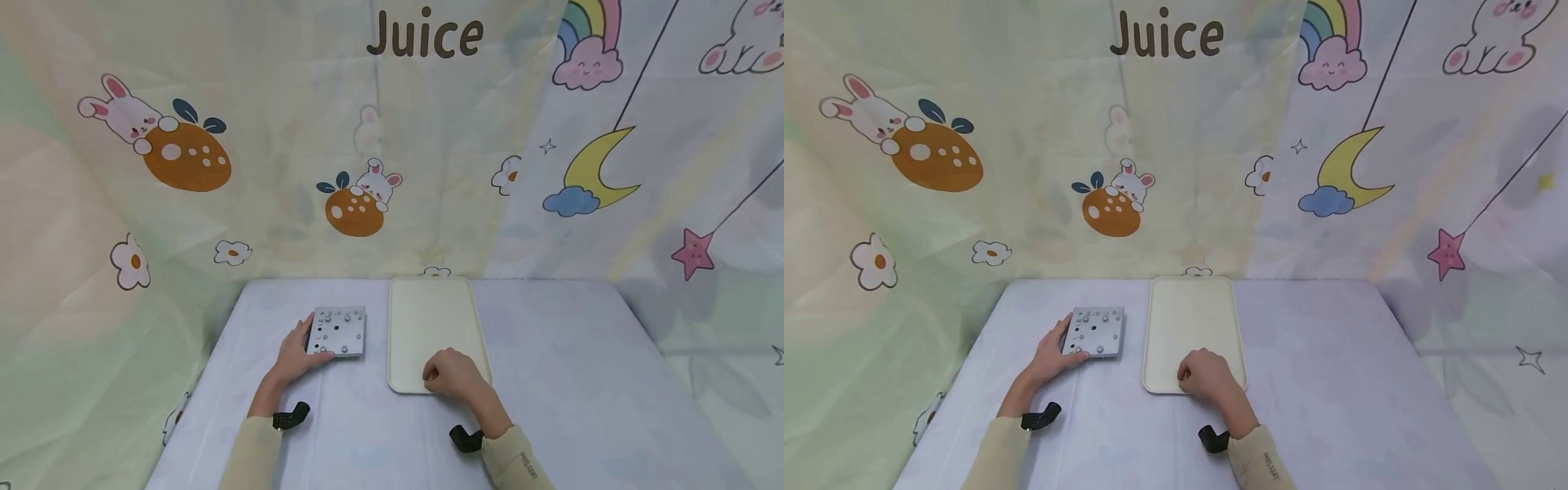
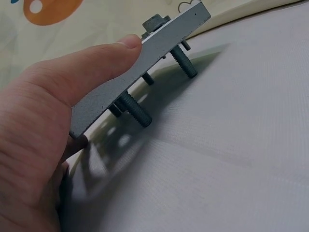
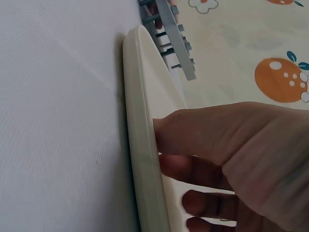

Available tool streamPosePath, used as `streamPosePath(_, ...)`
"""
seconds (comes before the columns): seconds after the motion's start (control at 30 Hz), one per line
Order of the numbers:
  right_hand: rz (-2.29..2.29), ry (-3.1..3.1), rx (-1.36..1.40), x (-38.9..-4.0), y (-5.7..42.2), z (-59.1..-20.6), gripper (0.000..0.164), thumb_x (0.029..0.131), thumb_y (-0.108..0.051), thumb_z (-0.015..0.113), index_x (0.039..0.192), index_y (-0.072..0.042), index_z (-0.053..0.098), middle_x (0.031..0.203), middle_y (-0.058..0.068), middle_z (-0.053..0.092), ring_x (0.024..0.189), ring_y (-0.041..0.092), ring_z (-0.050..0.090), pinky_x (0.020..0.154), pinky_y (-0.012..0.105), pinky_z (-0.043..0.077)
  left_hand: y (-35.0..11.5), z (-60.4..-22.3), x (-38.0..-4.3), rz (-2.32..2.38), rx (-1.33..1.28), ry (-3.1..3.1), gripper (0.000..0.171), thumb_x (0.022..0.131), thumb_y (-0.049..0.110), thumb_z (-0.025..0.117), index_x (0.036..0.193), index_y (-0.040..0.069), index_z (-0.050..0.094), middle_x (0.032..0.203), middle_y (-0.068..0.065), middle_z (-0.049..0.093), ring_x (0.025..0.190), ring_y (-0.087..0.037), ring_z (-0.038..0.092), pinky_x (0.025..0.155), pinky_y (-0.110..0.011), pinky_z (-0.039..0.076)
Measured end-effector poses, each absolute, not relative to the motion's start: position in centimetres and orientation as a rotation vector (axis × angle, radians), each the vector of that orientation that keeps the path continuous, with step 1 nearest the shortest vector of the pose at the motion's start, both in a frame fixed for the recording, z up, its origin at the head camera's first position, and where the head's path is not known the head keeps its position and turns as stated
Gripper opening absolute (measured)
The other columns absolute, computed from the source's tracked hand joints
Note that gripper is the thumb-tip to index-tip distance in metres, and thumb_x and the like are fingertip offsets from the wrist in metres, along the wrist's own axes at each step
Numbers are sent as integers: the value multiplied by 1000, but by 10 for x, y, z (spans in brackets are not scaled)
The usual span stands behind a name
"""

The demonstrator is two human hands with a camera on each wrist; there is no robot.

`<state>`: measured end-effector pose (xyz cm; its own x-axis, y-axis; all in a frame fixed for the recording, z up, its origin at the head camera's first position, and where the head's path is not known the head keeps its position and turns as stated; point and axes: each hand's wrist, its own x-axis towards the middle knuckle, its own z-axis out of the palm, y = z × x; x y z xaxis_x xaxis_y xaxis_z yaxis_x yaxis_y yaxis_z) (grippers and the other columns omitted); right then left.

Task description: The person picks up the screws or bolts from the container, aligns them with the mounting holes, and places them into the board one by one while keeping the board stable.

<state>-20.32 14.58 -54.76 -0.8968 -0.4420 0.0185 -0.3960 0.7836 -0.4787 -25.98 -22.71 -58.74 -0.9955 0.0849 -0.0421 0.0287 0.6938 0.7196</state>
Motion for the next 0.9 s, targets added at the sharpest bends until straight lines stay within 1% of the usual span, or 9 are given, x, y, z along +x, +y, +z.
streamPosePath(0.13,-773,2925,-718,-212,132,-547,13,77,-8,71,76,-20,74,63,-17,55,56,2,47,50,23,43,-229,-584,-259,1212,90,2821,118,68,62,79,157,22,14,160,-20,12,143,-46,7,110,-67,10)
streamPosePath(0.27,-853,2946,-752,-226,112,-537,5,81,-13,72,78,-16,74,66,-17,58,59,1,51,54,23,46,-231,-583,-262,1194,92,2832,118,68,63,79,158,23,13,160,-20,12,143,-46,6,110,-67,10)
streamPosePath(0.37,-922,2917,-753,-238,96,-526,1,81,-15,73,80,-15,72,67,-16,60,60,2,53,54,23,46,-230,-584,-264,1194,96,2824,118,68,63,79,158,23,13,160,-19,13,144,-45,5,111,-65,9)
streamPosePath(0.4,-943,2901,-753,-242,91,-522,2,81,-14,73,81,-16,72,67,-15,60,60,2,54,52,23,46,-230,-584,-263,1195,93,2817,118,68,62,79,158,22,13,160,-18,12,144,-44,5,111,-65,8)
streamPosePath(0.53,-995,2851,-751,-255,70,-510,4,81,-13,70,84,-16,71,68,-15,61,61,3,55,53,22,46,-229,-585,-261,1188,79,2806,118,69,60,79,158,20,13,160,-20,12,144,-46,4,111,-65,8)
streamPosePath(0.63,-1022,2845,-789,-264,54,-501,5,80,-13,68,83,-16,70,69,-14,61,62,4,56,54,22,46,-229,-585,-261,1184,75,2808,118,69,61,79,157,19,14,159,-22,12,143,-47,5,111,-66,8)
streamPosePath(0.73,-1023,2837,-817,-274,38,-494,5,80,-13,68,84,-16,70,70,-14,62,64,3,57,56,21,47,-228,-585,-261,1186,69,2807,118,68,62,79,157,20,14,159,-21,12,143,-47,5,110,-66,10)
streamPosePath(0.9,-1083,2776,-832,-292,12,-491,3,84,-17,71,86,-16,72,74,-13,64,69,3,57,61,20,47,-226,-583,-261,1190,63,2796,119,67,64,78,158,22,13,159,-22,10,143,-48,6,109,-68,11)
